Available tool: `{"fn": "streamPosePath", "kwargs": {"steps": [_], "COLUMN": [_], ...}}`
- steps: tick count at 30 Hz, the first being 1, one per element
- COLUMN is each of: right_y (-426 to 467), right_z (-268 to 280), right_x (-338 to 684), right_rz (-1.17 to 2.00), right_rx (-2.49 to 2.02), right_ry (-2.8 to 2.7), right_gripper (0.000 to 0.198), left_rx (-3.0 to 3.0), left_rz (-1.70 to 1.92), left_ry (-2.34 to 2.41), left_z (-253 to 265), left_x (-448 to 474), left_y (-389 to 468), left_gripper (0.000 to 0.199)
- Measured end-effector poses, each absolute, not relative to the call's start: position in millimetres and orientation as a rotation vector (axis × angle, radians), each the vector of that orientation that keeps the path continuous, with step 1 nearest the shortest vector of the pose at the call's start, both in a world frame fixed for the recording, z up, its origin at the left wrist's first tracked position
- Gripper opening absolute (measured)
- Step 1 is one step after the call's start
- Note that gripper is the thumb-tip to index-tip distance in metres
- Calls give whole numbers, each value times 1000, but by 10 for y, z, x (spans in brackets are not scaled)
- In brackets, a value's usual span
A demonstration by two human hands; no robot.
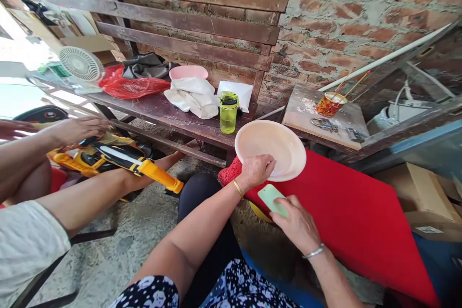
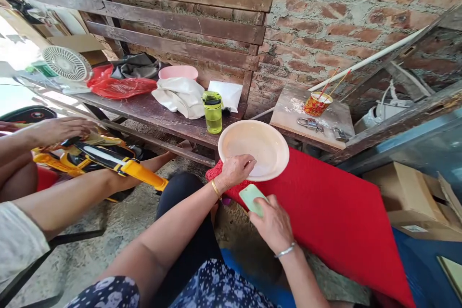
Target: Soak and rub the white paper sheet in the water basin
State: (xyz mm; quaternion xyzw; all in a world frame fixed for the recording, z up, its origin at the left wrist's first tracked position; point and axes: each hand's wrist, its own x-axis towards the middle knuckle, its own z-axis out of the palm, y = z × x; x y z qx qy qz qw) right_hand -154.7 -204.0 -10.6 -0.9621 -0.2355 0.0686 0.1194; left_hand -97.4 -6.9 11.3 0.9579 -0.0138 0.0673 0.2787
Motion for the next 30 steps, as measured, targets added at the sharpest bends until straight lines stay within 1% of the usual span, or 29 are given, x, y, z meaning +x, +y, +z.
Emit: {"fn": "streamPosePath", "kwargs": {"steps": [2, 4, 9, 11, 13, 17, 20, 22, 24, 27, 30], "right_y": [-1872, -1890, -2657, -2873, -2836, -2253, -2077, -2274, -2602, -2897, -2640], "right_z": [-108, -111, -56, -33, -46, -178, -255, -251, -210, -153, -185], "right_x": [-1489, -1375, -1155, -1206, -1342, -1621, -1640, -1575, -1503, -1484, -1592], "right_rz": [233, 259, 305, 284, 224, 110, 14, 15, 43, 50, 53], "right_rx": [-2783, -2818, -3034, -3075, -3068, -2903, -2894, -3008, -3124, -3146, -3060], "right_ry": [-743, -655, -67, 26, -72, -509, -658, -551, -290, -7, -163], "right_gripper": [25, 29, 43, 47, 44, 32, 30, 31, 35, 43, 40], "left_rx": [2573, 2579, 2598, 2611, 2626, 2643, 2647, 2652, 2656, 2670, 2684], "left_rz": [181, 185, 181, 176, 178, 184, 178, 177, 180, 172, 168], "left_ry": [-30, -35, -69, -81, -83, -67, -49, -46, -58, -77, -73], "left_z": [113, 101, 68, 69, 78, 94, 90, 86, 89, 101, 107], "left_x": [-973, -971, -963, -962, -963, -965, -964, -965, -969, -975, -978], "left_y": [-69, -65, -58, -62, -67, -72, -70, -69, -70, -74, -79], "left_gripper": [29, 29, 28, 29, 29, 29, 29, 28, 27, 28, 28]}}
